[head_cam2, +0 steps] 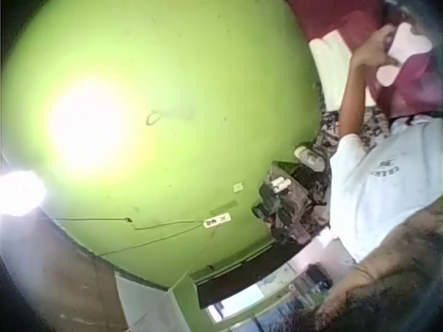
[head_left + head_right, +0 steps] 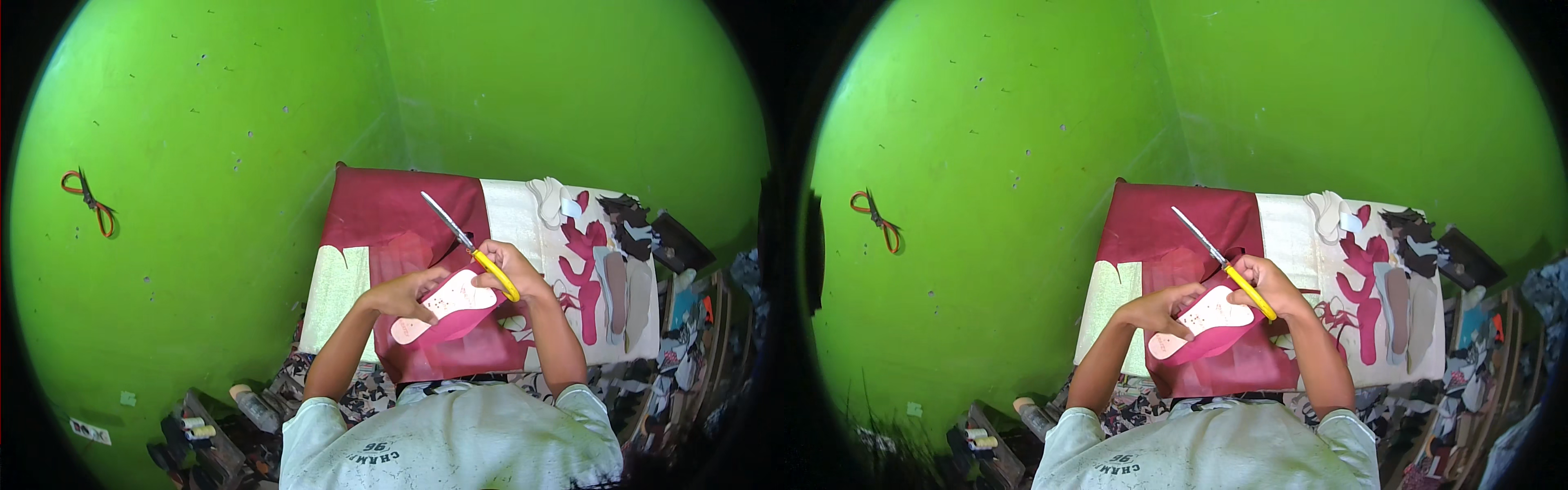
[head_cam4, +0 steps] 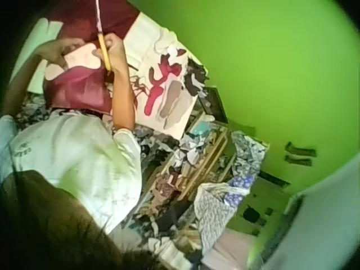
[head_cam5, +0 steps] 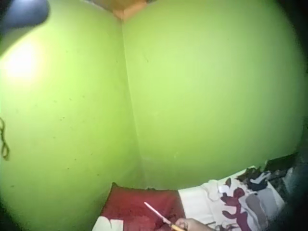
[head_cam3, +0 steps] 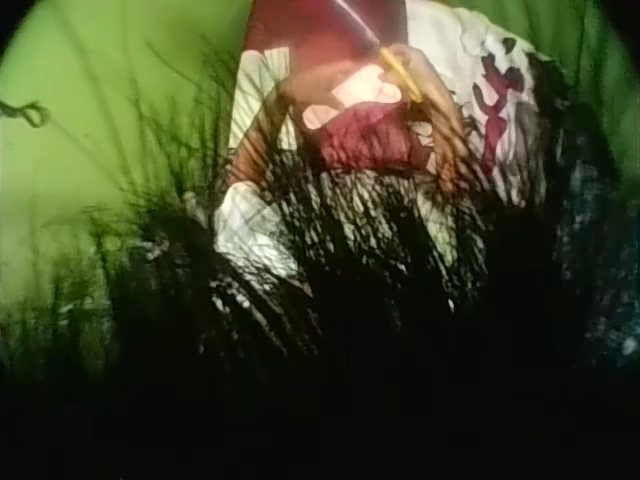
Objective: Cutting a specific shape out of red fabric using a cardboard template and scissors.
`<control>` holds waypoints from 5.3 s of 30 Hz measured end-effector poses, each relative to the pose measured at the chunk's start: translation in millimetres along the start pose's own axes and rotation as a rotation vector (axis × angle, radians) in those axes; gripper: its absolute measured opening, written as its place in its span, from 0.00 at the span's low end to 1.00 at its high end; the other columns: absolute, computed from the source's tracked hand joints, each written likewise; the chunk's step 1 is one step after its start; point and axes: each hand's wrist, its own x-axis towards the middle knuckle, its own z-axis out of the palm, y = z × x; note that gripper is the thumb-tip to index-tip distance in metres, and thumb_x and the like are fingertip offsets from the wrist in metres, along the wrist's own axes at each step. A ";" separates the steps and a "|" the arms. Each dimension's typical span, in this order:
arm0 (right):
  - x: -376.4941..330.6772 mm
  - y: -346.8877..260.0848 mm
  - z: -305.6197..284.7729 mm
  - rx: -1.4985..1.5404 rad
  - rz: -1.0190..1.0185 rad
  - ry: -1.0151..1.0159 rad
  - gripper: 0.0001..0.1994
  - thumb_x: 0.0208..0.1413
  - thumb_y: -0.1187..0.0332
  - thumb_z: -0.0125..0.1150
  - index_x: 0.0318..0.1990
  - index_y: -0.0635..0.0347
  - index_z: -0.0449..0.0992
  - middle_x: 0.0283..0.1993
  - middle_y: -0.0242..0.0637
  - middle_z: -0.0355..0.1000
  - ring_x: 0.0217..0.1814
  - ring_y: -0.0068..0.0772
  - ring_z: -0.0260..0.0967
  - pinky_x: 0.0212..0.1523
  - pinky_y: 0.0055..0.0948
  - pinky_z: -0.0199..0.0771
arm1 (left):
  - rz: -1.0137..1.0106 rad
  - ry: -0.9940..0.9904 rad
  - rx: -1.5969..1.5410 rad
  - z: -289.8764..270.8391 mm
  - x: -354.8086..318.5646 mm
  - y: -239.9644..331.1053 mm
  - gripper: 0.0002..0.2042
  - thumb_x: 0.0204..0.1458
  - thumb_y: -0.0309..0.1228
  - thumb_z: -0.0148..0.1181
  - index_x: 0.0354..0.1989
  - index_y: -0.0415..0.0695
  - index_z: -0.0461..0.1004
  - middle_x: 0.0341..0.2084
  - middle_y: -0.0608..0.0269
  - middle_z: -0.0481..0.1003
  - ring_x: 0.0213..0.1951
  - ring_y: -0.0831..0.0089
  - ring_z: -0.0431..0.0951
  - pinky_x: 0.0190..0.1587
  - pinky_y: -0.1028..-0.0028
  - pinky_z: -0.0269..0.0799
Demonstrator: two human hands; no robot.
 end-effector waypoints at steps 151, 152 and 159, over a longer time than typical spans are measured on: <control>-95.5 51.1 160.7 0.416 0.065 0.763 0.16 0.40 0.80 0.59 0.39 0.64 0.62 0.21 0.35 0.66 0.15 0.22 0.65 0.14 0.19 0.64 | 0.213 0.693 -0.840 34.1 -14.4 -40.2 0.14 0.51 0.26 0.54 0.47 0.39 0.65 0.40 0.61 0.72 0.43 0.74 0.73 0.47 0.75 0.67; -95.1 51.4 160.2 0.412 0.065 0.757 0.16 0.40 0.80 0.59 0.39 0.64 0.62 0.21 0.35 0.66 0.16 0.22 0.65 0.14 0.18 0.64 | 0.197 0.658 -0.833 34.2 -14.4 -42.3 0.14 0.51 0.25 0.54 0.46 0.39 0.66 0.39 0.61 0.72 0.42 0.74 0.73 0.46 0.74 0.67; -92.5 51.3 150.2 0.433 0.042 0.765 0.16 0.41 0.80 0.61 0.37 0.64 0.62 0.20 0.35 0.66 0.15 0.22 0.65 0.13 0.18 0.63 | 0.115 0.486 -0.596 52.3 -20.3 -44.8 0.11 0.48 0.21 0.57 0.41 0.36 0.67 0.34 0.58 0.74 0.34 0.72 0.76 0.35 0.72 0.74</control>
